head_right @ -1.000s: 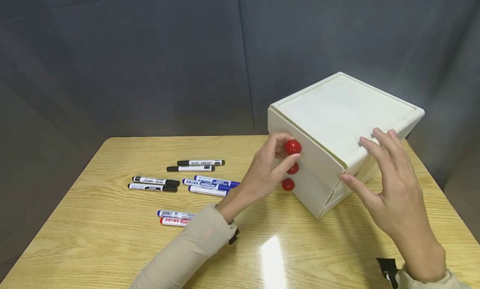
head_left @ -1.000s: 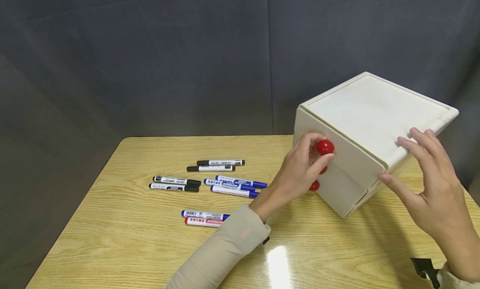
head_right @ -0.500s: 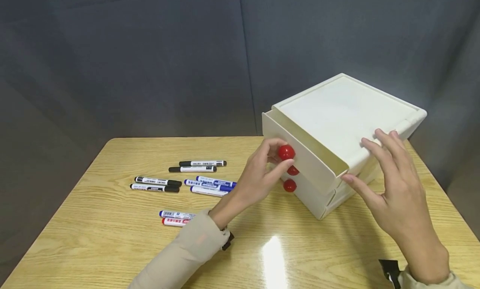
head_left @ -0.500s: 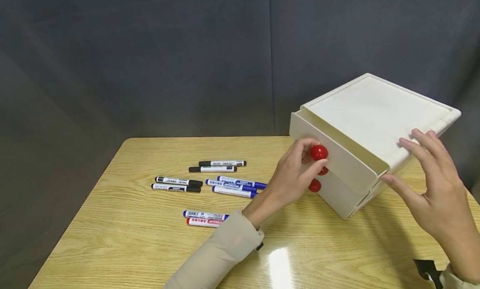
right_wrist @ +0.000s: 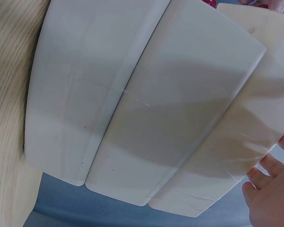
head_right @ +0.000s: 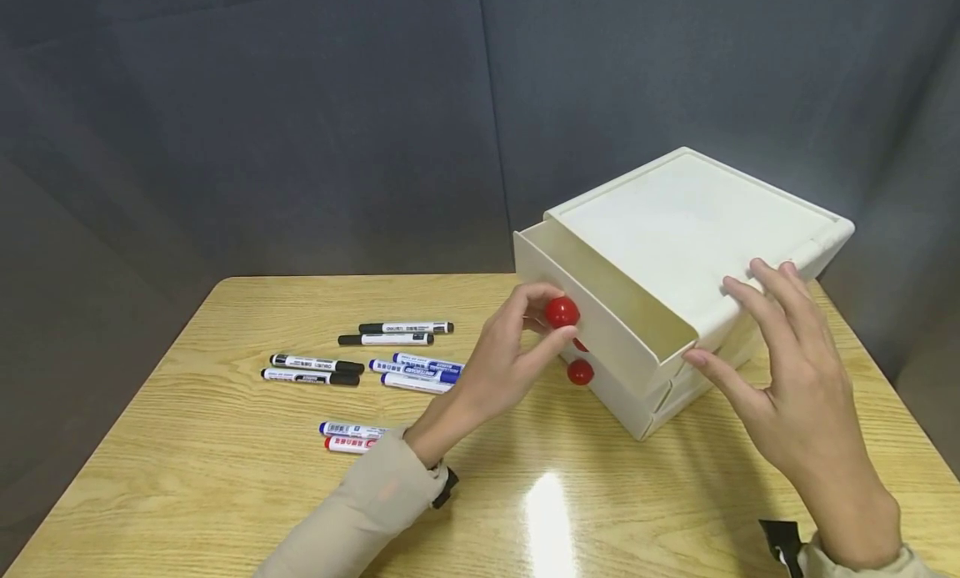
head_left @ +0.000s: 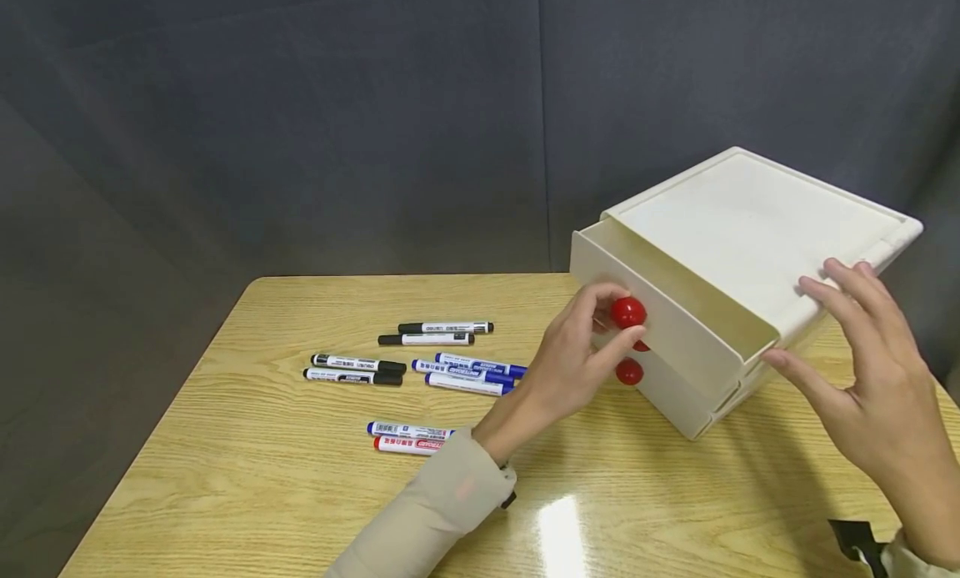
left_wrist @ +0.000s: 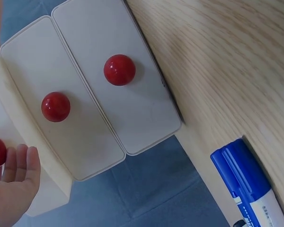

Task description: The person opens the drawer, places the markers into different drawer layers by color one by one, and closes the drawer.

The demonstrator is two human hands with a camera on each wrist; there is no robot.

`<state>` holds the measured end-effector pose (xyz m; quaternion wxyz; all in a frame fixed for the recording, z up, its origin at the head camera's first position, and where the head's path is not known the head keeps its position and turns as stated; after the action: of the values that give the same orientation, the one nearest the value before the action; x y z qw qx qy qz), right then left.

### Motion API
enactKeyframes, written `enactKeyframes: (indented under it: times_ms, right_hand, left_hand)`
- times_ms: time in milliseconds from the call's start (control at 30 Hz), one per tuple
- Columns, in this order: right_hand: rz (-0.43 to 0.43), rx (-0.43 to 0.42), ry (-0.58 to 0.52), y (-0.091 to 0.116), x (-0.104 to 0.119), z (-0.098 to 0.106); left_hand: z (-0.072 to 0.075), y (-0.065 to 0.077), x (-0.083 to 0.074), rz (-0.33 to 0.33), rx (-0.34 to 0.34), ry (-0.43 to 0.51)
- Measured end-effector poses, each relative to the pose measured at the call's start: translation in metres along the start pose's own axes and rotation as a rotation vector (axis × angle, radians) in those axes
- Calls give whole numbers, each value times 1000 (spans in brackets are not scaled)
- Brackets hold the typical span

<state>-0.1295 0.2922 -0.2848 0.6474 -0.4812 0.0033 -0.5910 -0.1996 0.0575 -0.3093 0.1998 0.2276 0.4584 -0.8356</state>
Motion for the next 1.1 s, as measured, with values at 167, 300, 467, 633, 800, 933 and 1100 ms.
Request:
enactKeyframes:
  times_ms: [167,300,467,633,800,933,1100]
  right_hand:
    - [3,-4,1,1,1,0]
    - [6,-6,-1,1,1,0]
    - [2,-5,-1,1,1,0]
    - [3,-8,3,1,1,0]
    - [3,-12,2,1,1,0]
    - [-1,-11,2,1,1,0]
    - [-3,-13,-2,0,1,0]
  left_hand:
    - [3,3,-2,-6,10,-1]
    - [4,6,-3,-4,16,-11]
    - [6,8,-4,1,11,-5]
    - [7,11,-4,1,-3,3]
    - [8,13,-4,-4,-3,9]
    - [10,14,-5,-3,-5,8]
    - [14,15,-6,-9,-14,-4]
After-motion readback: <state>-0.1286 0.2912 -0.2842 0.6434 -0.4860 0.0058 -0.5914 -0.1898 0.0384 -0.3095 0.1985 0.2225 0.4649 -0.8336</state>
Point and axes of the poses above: each hand's wrist, its own y-axis away from the middle knuckle, its own z-axis out of the back of the hand, x = y × z, the point moved 5 cm from there along -y, towards the middle knuckle, and after that the axes turned 13 degrees about -z, right-handed, at the moved point
